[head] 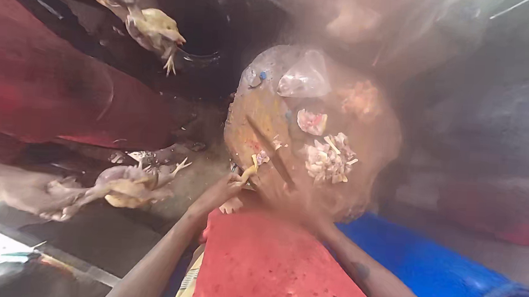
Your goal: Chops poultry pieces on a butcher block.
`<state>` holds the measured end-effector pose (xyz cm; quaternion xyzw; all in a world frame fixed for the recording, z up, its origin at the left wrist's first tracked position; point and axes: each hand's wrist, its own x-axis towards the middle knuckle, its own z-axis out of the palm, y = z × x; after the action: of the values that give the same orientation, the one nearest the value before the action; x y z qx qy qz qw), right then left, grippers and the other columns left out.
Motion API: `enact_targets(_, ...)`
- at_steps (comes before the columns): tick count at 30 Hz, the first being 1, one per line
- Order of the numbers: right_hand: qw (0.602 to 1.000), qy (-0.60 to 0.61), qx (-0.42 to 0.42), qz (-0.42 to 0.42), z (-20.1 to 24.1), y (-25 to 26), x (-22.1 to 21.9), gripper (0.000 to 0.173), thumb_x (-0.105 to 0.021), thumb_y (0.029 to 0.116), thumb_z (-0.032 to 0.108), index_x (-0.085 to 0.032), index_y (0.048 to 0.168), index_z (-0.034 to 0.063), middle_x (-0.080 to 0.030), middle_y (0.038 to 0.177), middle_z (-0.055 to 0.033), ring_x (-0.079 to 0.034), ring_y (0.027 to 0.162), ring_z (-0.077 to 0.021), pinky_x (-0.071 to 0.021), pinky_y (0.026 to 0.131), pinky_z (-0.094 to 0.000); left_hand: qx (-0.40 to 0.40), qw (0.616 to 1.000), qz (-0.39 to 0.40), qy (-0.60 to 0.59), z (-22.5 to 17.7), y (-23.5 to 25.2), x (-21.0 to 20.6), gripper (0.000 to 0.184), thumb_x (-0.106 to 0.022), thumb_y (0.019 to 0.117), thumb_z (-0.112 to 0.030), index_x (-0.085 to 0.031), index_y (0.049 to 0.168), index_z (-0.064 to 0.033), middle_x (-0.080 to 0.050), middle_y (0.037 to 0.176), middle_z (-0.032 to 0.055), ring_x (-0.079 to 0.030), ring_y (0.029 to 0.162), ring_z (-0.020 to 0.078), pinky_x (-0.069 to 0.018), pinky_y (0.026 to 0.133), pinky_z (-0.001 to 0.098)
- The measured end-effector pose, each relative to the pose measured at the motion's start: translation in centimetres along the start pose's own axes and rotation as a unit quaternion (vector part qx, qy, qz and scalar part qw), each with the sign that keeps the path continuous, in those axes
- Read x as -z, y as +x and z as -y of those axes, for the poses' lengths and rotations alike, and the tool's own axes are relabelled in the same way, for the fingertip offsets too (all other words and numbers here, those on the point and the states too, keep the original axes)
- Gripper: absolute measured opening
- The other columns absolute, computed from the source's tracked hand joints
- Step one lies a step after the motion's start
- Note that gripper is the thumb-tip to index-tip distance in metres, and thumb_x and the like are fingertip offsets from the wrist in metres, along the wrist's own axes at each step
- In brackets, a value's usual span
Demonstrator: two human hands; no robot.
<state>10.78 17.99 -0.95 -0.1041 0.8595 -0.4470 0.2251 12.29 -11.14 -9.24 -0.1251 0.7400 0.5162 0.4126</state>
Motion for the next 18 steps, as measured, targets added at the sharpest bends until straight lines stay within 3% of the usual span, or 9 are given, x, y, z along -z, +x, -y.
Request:
enact_targets(3, 0.983, -0.076, -0.11, 0.127, -3.8, 1.9, 0.3, 0.054, -0.032, 0.1106, 0.044, -0.063, 0.121, 0.0012, -0.067, 0.102, -0.0183, -0.067, 0.096, -0.0296, -0.053, 0.089, -0.0524, 0.004, 1.0, -0.017, 0.012, -0.3, -0.2, 0.6, 0.042, -0.066, 0.0971, -0.025, -0.055, 0.134, -0.0089, -0.066, 0.11, 0.013, -0.067, 0.091, 0.0211, -0.057, 0.083, 0.0423)
enact_targets(5, 0.977, -0.08, -0.146, 0.133, -3.0, 3.1, 0.7, 0.05, -0.033, 0.1109, 0.041, -0.063, 0.121, 0.0011, -0.067, 0.1, -0.0174, -0.067, 0.093, -0.029, -0.0541, 0.087, -0.0515, 0.001, 1.0, -0.018, 0.019, -0.5, 0.0, 1.1, 0.043, -0.066, 0.0968, -0.026, -0.055, 0.135, -0.0103, -0.066, 0.113, 0.0124, -0.067, 0.094, 0.0215, -0.0567, 0.085, 0.0436)
enact_targets(7, 0.99, 0.005, -0.112, 0.088, 0.2, 0.9, 0.1, 0.043, -0.042, 0.1073, 0.03, -0.06, 0.124, -0.0048, -0.066, 0.098, -0.0157, -0.064, 0.088, -0.0214, -0.0548, 0.085, -0.0401, 0.01, 1.0, -0.003, 0.005, 0.7, -0.9, 0.5, 0.044, -0.066, 0.0982, -0.026, -0.053, 0.137, -0.0079, -0.065, 0.117, 0.0145, -0.066, 0.1, 0.0233, -0.0556, 0.089, 0.0453)
enact_targets(9, 0.996, 0.042, -0.057, 0.056, 0.3, 0.3, -0.5, 0.047, -0.046, 0.1047, 0.033, -0.061, 0.126, -0.0061, -0.067, 0.105, -0.0156, -0.064, 0.095, -0.0187, -0.0543, 0.089, -0.0364, 0.008, 1.0, -0.001, -0.014, 0.5, -0.2, 0.4, 0.044, -0.066, 0.0978, -0.027, -0.054, 0.136, -0.0082, -0.066, 0.116, 0.0138, -0.067, 0.097, 0.022, -0.057, 0.087, 0.0439)
enact_targets(11, 0.989, -0.01, -0.063, 0.136, -2.2, 0.8, -0.6, 0.05, -0.041, 0.1068, 0.035, -0.061, 0.127, -0.0049, -0.067, 0.114, -0.0202, -0.065, 0.106, -0.0273, -0.0533, 0.096, -0.0455, -0.005, 1.0, 0.006, -0.03, -0.5, 0.0, 0.1, 0.044, -0.067, 0.0963, -0.026, -0.055, 0.135, -0.01, -0.067, 0.115, 0.0119, -0.068, 0.095, 0.0199, -0.0581, 0.085, 0.0418)
enact_targets(12, 0.98, -0.046, -0.072, 0.181, -3.4, 1.4, -0.8, 0.046, -0.037, 0.1088, 0.031, -0.062, 0.119, -0.0049, -0.066, 0.106, -0.0215, -0.065, 0.101, -0.0317, -0.053, 0.09, -0.0506, -0.021, 0.999, 0.014, -0.033, -1.0, -0.1, -0.1, 0.045, -0.067, 0.0958, -0.025, -0.055, 0.137, -0.0114, -0.067, 0.118, 0.0111, -0.068, 0.097, 0.0191, -0.0582, 0.087, 0.0412)
enact_targets(14, 0.974, -0.078, -0.088, 0.193, -3.7, 2.1, -0.8, 0.05, -0.03, 0.1108, 0.036, -0.064, 0.116, 0.0003, -0.067, 0.102, -0.0189, -0.066, 0.098, -0.032, -0.0537, 0.088, -0.0535, -0.05, 0.998, 0.021, -0.042, -1.8, 0.4, 0.0, 0.051, -0.067, 0.0956, -0.023, -0.052, 0.144, -0.0148, -0.063, 0.131, 0.0094, -0.067, 0.109, 0.0182, -0.0571, 0.094, 0.0407)
enact_targets(16, 0.987, -0.044, -0.065, 0.143, -1.7, 1.0, -1.1, 0.056, -0.028, 0.1097, 0.046, -0.065, 0.116, 0.0049, -0.067, 0.094, -0.0104, -0.066, 0.087, -0.022, -0.056, 0.081, -0.0446, -0.047, 0.997, -0.032, -0.053, -1.0, 0.5, -0.8, 0.057, -0.071, 0.0942, -0.021, -0.049, 0.146, -0.0134, -0.062, 0.131, 0.01, -0.065, 0.112, 0.0196, -0.0558, 0.096, 0.0416)
enact_targets(18, 0.996, 0.014, -0.004, 0.09, 0.2, 0.3, -1.2, 0.064, -0.027, 0.1077, 0.052, -0.065, 0.116, 0.0015, -0.066, 0.092, -0.0086, -0.064, 0.083, -0.0164, -0.0556, 0.078, -0.0373, -0.016, 0.991, -0.115, -0.067, -0.2, 1.1, -1.4, 0.06, -0.074, 0.0915, -0.023, -0.046, 0.143, -0.0084, -0.066, 0.12, 0.012, -0.068, 0.101, 0.0198, -0.0585, 0.089, 0.0417)
